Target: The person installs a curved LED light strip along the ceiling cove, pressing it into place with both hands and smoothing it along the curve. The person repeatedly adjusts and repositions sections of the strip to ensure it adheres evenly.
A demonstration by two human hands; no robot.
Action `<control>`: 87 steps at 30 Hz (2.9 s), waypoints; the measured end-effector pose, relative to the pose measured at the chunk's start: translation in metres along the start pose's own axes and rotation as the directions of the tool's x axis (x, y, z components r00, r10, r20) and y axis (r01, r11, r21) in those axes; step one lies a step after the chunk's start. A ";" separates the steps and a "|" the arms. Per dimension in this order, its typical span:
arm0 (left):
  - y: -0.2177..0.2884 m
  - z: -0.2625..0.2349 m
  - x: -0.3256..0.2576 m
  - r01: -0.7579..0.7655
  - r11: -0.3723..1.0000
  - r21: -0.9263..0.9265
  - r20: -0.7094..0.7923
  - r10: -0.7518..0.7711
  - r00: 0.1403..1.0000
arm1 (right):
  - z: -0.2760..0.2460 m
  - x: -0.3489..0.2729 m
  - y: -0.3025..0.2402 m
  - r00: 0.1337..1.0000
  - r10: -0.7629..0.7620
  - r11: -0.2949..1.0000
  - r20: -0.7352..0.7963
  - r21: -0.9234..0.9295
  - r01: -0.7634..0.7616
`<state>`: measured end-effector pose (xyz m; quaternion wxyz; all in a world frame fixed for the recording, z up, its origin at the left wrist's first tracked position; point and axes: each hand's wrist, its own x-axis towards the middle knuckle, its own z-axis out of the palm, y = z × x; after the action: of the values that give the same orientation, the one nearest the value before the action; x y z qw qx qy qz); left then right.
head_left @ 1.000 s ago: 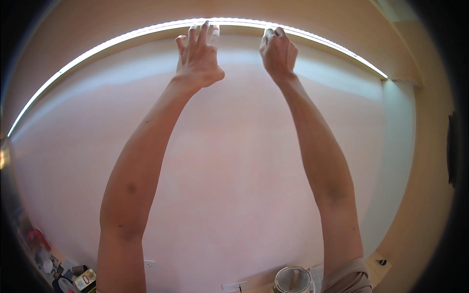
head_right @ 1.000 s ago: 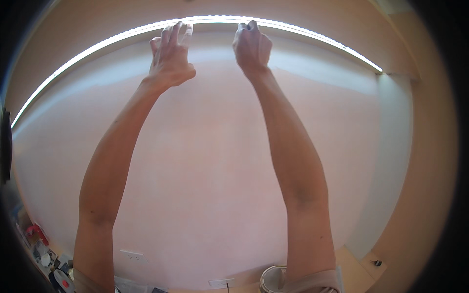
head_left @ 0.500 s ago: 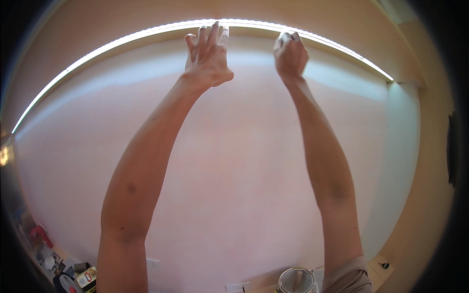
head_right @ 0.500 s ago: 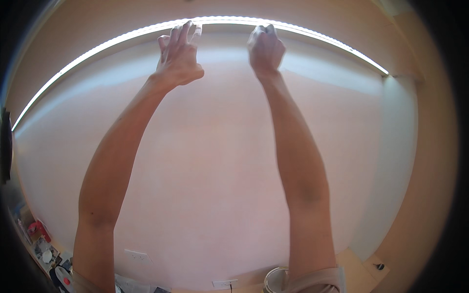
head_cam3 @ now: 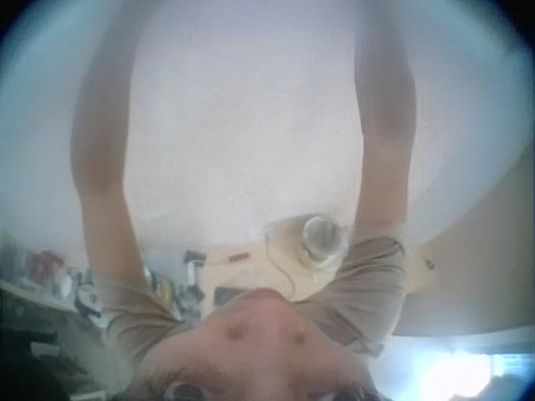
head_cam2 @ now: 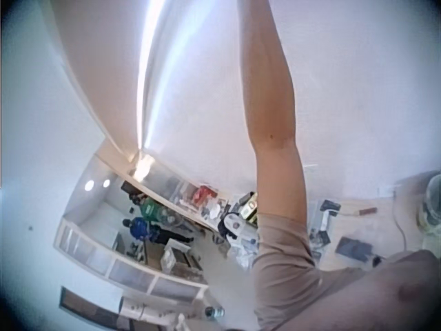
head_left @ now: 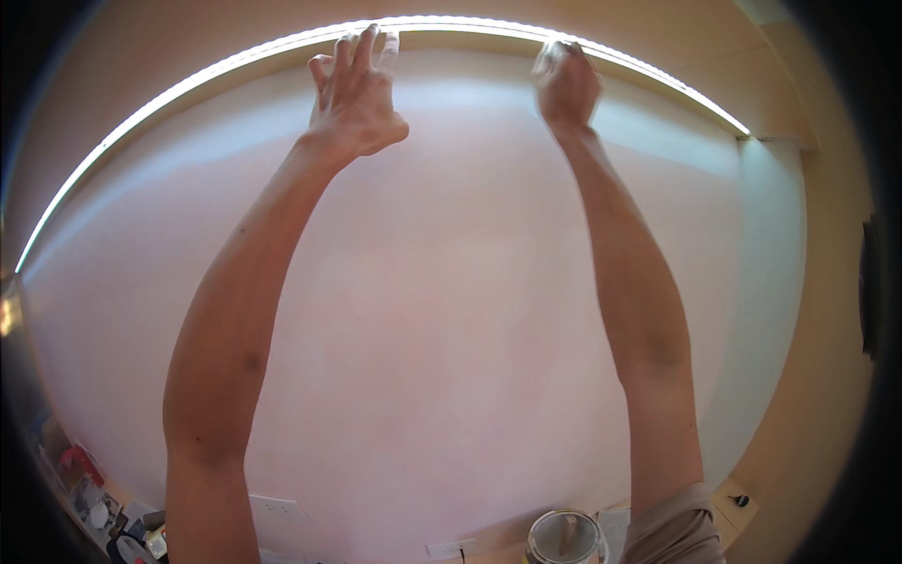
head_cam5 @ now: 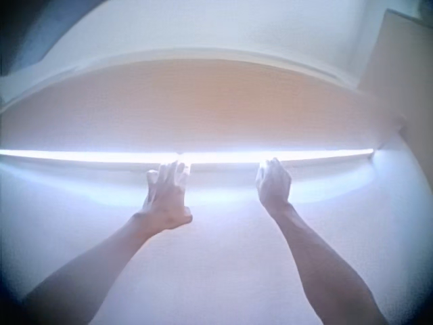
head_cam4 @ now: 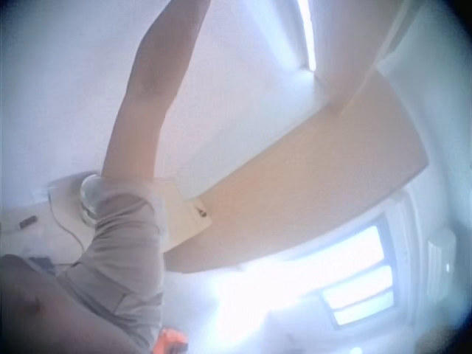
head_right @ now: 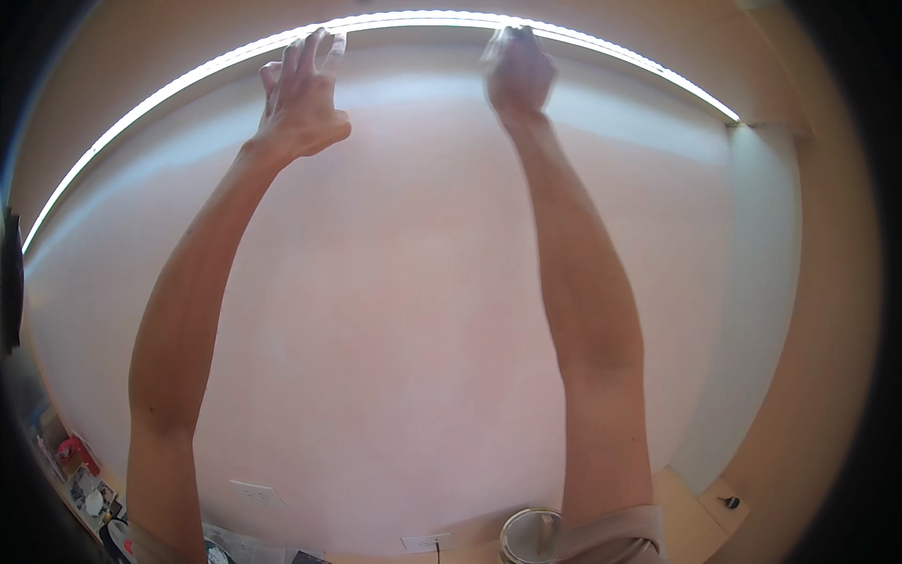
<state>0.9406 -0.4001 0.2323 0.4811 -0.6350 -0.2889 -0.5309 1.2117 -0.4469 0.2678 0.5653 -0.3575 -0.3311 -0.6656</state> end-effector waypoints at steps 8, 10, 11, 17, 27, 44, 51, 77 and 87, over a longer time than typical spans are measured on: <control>-0.017 -0.003 -0.003 0.008 1.000 0.011 0.005 -0.008 1.000 | -0.014 0.005 0.040 0.997 0.013 0.999 0.071 -0.043 -0.010; -0.008 0.002 0.001 -0.003 1.000 -0.006 0.000 0.003 1.000 | -0.018 0.006 0.043 0.989 0.120 0.990 0.083 -0.085 -0.113; -0.010 0.004 -0.002 -0.006 1.000 -0.021 -0.007 0.006 1.000 | -0.005 0.002 0.030 0.999 0.027 0.999 -0.025 -0.045 -0.028; -0.026 -0.003 -0.006 -0.010 1.000 0.009 -0.011 0.010 1.000 | 0.001 0.001 -0.005 0.987 -0.157 0.987 0.015 -0.044 0.157; -0.028 -0.013 0.004 -0.015 0.996 -0.089 -0.005 0.015 1.000 | 0.026 -0.016 -0.166 0.999 -0.010 0.982 0.041 0.188 0.002; -0.042 -0.029 0.006 -0.074 0.995 -0.066 0.168 0.084 0.982 | 0.025 -0.010 -0.085 0.983 -0.167 0.983 -0.076 0.066 0.172; -0.045 -0.024 0.003 -0.080 0.997 -0.004 0.086 0.080 0.993 | 0.031 -0.010 -0.148 0.974 -0.225 0.967 0.014 0.127 0.221; -0.060 -0.017 -0.003 -0.057 0.998 0.002 0.070 0.057 0.996 | 0.020 -0.007 -0.057 0.929 -0.369 0.929 -0.020 0.037 0.369; -0.049 -0.004 0.002 -0.094 0.995 0.045 0.011 0.093 0.996 | 0.030 -0.012 -0.059 0.968 -0.248 0.962 0.025 0.124 0.244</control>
<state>0.8967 -0.3865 0.2490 0.5184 -0.6391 -0.2731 -0.4982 1.1579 -0.4076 0.2711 0.4919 -0.2923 -0.4236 -0.7022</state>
